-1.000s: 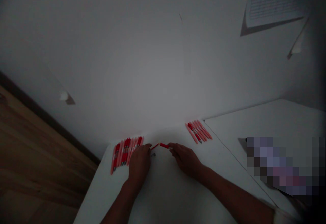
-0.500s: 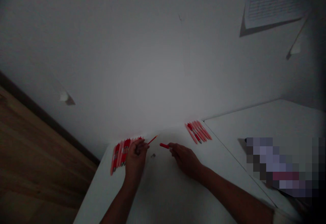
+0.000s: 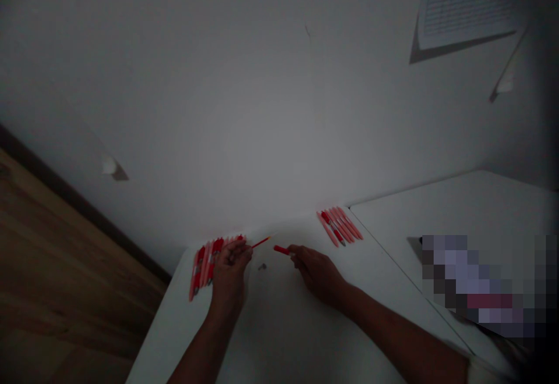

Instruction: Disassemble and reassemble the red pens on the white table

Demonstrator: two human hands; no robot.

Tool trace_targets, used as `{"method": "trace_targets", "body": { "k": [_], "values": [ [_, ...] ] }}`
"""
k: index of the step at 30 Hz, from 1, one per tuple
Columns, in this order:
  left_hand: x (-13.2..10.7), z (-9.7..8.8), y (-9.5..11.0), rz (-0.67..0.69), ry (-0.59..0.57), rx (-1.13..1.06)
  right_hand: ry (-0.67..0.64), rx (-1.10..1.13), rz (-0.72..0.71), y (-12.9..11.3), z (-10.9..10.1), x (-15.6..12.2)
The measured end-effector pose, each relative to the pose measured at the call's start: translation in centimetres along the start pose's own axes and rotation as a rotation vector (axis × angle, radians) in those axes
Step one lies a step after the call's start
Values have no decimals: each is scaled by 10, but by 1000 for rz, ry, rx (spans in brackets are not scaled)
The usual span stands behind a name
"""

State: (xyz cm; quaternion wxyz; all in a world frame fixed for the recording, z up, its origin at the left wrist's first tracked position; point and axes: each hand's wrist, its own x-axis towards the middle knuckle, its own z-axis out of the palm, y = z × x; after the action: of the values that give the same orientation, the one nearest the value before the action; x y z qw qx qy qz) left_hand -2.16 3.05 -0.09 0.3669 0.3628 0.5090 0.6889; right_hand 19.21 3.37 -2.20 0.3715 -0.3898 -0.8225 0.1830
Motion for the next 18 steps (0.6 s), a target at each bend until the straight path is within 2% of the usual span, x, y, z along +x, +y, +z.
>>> {"method": "trace_targets", "body": {
  "k": [12, 18],
  "values": [
    [-6, 6, 8, 14, 36, 34, -5, -5, 4, 3, 2, 0],
    [-9, 8, 10, 25, -12, -102, -4, -17, 3, 1, 1, -1]
  ]
}}
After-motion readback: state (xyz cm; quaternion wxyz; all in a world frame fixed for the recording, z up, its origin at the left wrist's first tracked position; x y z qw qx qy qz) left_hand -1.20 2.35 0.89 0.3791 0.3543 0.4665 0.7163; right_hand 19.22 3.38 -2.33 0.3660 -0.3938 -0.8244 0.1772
